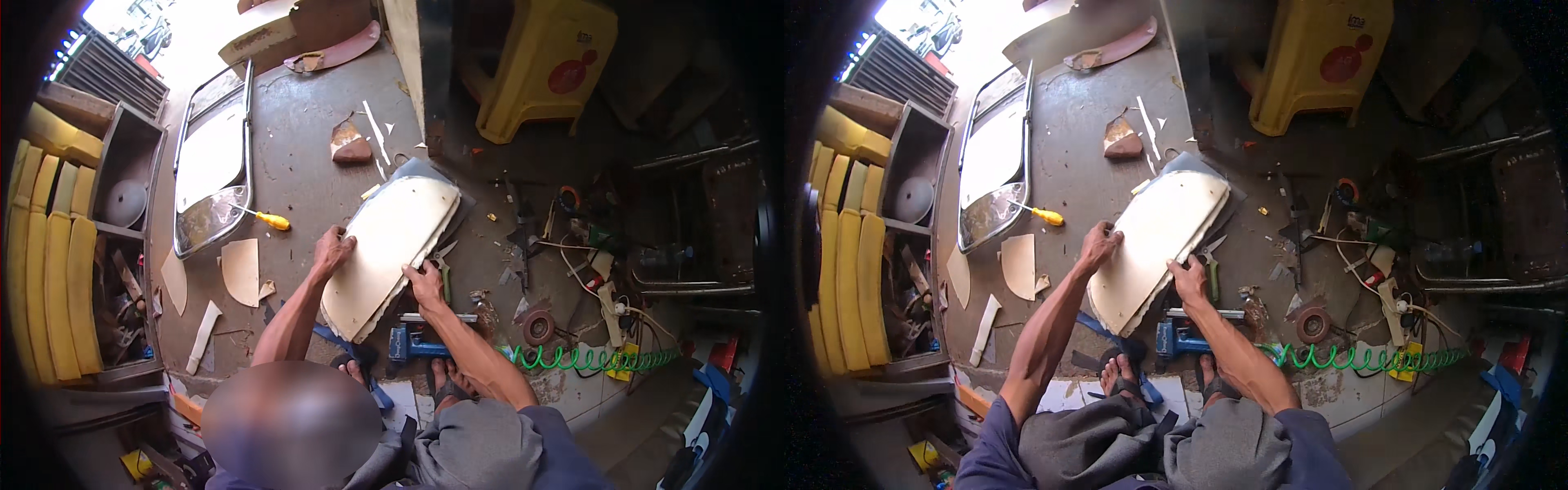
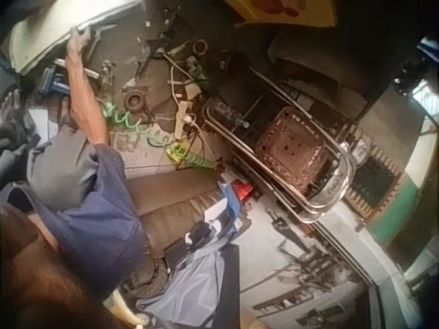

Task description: The person removes a padded piece from a metal chair frame with a screwdriver, selects a foam cushion and a piece of black fabric, and attaches the fabric to a wooden board by hand and with a staple gun.

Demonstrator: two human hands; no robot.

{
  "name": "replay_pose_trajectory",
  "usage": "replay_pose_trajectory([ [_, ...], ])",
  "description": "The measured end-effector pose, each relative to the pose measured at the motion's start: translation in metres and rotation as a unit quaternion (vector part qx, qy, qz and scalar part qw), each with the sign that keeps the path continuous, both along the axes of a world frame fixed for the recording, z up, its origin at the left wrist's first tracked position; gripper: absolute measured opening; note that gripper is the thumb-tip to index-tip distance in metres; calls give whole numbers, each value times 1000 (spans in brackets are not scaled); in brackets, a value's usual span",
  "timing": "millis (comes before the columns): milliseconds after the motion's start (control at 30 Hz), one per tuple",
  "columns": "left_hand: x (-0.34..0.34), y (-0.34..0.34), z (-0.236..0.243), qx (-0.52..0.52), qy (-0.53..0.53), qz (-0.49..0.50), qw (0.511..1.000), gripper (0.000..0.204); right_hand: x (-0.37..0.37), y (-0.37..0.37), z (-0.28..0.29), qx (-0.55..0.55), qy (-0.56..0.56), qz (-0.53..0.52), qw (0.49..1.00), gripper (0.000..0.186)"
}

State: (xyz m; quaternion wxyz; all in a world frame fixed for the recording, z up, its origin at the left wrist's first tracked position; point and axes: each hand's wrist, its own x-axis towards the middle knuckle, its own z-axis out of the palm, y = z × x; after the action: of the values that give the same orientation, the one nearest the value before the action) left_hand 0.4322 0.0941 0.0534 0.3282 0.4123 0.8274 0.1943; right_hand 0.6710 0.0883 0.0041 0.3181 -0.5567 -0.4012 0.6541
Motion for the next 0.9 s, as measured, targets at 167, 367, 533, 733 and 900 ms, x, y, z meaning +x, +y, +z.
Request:
replay_pose_trajectory([
  [167,-27,-72,18,105,-115,103,982,42,-37,5,57,143,-4,66,987,34],
  [367,10,-178,66,20,-206,34,978,34,-43,38,179,389,-114,369,836,41],
  [533,28,-179,177,254,-50,-22,966,18,-58,46,242,529,-217,606,553,29],
  [733,1,-103,183,339,57,-324,882,49,-44,29,198,673,-215,548,448,19],
  [900,-9,-81,127,26,61,-466,882,61,-5,22,159,662,-212,463,550,31],
])
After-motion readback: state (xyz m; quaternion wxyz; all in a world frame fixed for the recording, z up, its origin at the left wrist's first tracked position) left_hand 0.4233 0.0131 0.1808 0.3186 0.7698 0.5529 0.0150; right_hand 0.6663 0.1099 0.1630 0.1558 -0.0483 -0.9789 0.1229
